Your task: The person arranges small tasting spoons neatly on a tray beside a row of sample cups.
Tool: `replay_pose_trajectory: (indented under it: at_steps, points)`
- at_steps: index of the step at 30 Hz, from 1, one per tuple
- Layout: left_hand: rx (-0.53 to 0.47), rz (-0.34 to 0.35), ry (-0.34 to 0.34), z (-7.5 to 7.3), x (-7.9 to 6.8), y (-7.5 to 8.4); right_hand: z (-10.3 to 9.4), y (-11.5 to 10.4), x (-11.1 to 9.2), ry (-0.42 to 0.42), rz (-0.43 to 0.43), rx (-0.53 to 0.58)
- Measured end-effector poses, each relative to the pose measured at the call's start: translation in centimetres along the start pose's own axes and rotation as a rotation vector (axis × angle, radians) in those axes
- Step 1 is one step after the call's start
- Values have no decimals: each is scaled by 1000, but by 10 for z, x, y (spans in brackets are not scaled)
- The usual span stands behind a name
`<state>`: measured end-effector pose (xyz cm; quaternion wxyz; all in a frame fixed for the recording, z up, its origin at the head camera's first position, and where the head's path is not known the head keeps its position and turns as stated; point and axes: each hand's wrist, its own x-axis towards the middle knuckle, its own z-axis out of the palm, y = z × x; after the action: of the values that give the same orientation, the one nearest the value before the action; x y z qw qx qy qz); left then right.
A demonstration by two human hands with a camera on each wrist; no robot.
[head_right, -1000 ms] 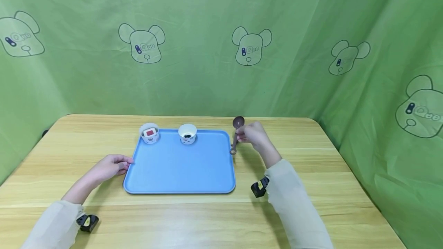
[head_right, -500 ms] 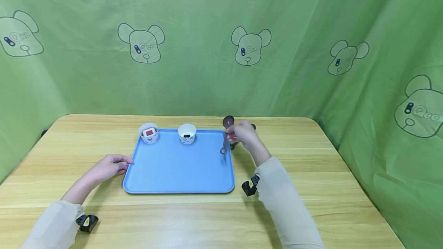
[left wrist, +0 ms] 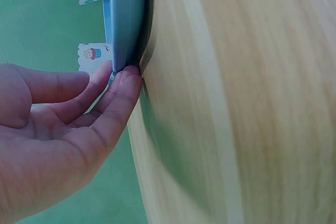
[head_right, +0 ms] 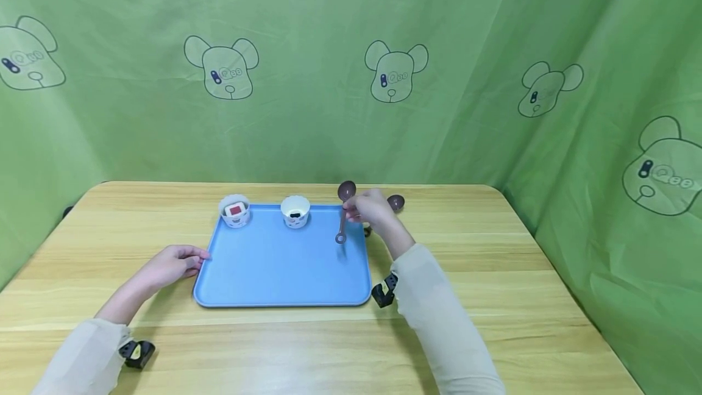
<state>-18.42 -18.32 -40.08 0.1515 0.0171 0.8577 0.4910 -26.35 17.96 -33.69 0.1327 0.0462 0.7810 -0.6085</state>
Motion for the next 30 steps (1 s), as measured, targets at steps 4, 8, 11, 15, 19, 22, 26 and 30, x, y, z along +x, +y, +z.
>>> replay_pose_trajectory:
  at_steps: [4,8,11,15,19,22,26,30]
  points:
    - [-1,2,0,0,0,0,6,-3,1,-11,-8,0]
    - [-2,-7,0,0,0,0,11,-5,2,-27,-25,-11]
    - [0,-8,1,-1,-1,1,15,-7,4,-31,-30,-20]
    - [2,-1,2,-1,-1,2,20,-9,6,-39,-34,-27]
    - [2,6,1,-1,-1,2,25,-9,7,-47,-34,-19]
    - [3,9,1,-1,-1,2,28,-9,9,-47,-29,-16]
    - [3,4,1,-1,-1,2,32,-9,10,-47,-21,-34]
    - [2,-6,0,0,0,1,37,-10,11,-49,-13,-39]
